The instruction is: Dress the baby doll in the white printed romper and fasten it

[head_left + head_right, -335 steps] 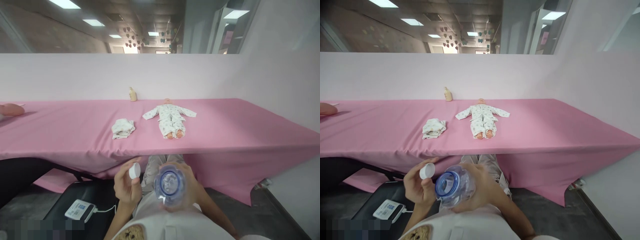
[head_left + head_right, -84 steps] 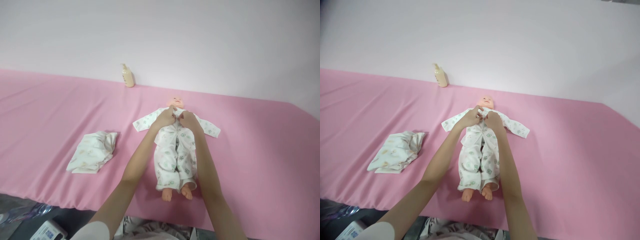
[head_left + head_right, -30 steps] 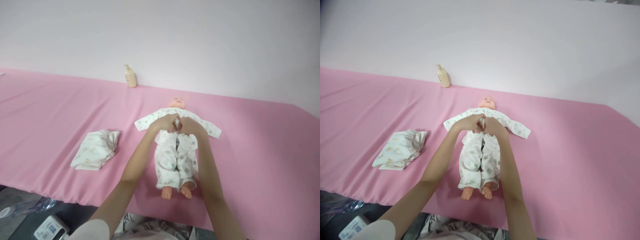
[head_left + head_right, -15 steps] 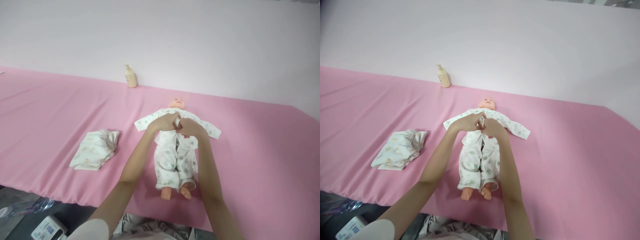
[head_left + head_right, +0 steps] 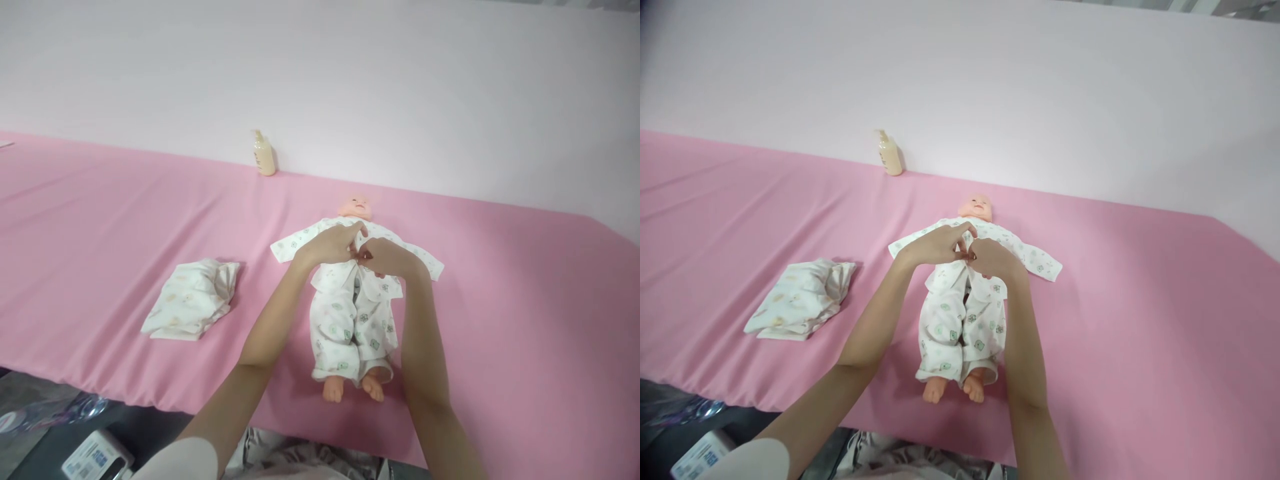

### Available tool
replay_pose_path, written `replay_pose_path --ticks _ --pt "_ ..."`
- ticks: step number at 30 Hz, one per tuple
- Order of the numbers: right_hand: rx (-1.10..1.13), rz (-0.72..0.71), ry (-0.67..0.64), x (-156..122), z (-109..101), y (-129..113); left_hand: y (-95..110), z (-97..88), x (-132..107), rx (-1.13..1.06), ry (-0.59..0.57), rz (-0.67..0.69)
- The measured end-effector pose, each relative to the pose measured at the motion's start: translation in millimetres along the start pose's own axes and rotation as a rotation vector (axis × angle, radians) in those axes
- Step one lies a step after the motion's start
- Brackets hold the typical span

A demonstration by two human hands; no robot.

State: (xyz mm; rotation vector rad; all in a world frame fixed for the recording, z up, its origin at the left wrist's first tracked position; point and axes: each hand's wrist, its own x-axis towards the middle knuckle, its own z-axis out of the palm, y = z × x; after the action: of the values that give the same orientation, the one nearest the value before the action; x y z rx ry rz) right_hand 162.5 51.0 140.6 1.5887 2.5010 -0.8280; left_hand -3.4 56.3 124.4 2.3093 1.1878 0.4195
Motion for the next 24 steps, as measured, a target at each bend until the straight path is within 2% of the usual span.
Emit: replay_pose_path --ticks 2,5,8,11,14,16,19,22,24 --pt "0.067 -0.055 -0.028 -5.6 -5.0 1.3 -1.6 -3.0 -1.1 -0.009 0.008 0.007" --pt "0.256 -0.235 -0.087 -22.6 -14.7 1.1 -2.8 -5.5 -2.3 -0.015 0.017 0.008" --pt "0.376 -0.341 -0.064 -39.9 -21.8 0.1 -0.5 -4.7 -2.1 -0.029 0.009 0.011" --pt "0.375 -0.242 0.026 -43.8 -23.1 2.7 4.1 -1.6 0.3 -0.115 0.011 0.023" --pt "0.277 0.013 0.165 -32.8 -19.6 9.4 5.7 4.7 6.1 -0.232 0.035 0.063" --pt "0.215 0.139 0.203 -21.4 -15.8 13.6 3.1 11.3 11.9 -0.260 0.042 0.097" --pt "0.160 0.179 0.153 -3.7 -8.3 16.2 -4.3 23.7 21.2 -0.120 0.081 0.070" --pt "0.038 0.200 0.137 12.0 0.8 14.0 -10.6 33.8 27.7 0.111 0.198 -0.028" --pt "-0.029 0.202 0.145 19.7 5.8 11.5 -12.8 36.9 28.9 0.152 0.243 -0.074"
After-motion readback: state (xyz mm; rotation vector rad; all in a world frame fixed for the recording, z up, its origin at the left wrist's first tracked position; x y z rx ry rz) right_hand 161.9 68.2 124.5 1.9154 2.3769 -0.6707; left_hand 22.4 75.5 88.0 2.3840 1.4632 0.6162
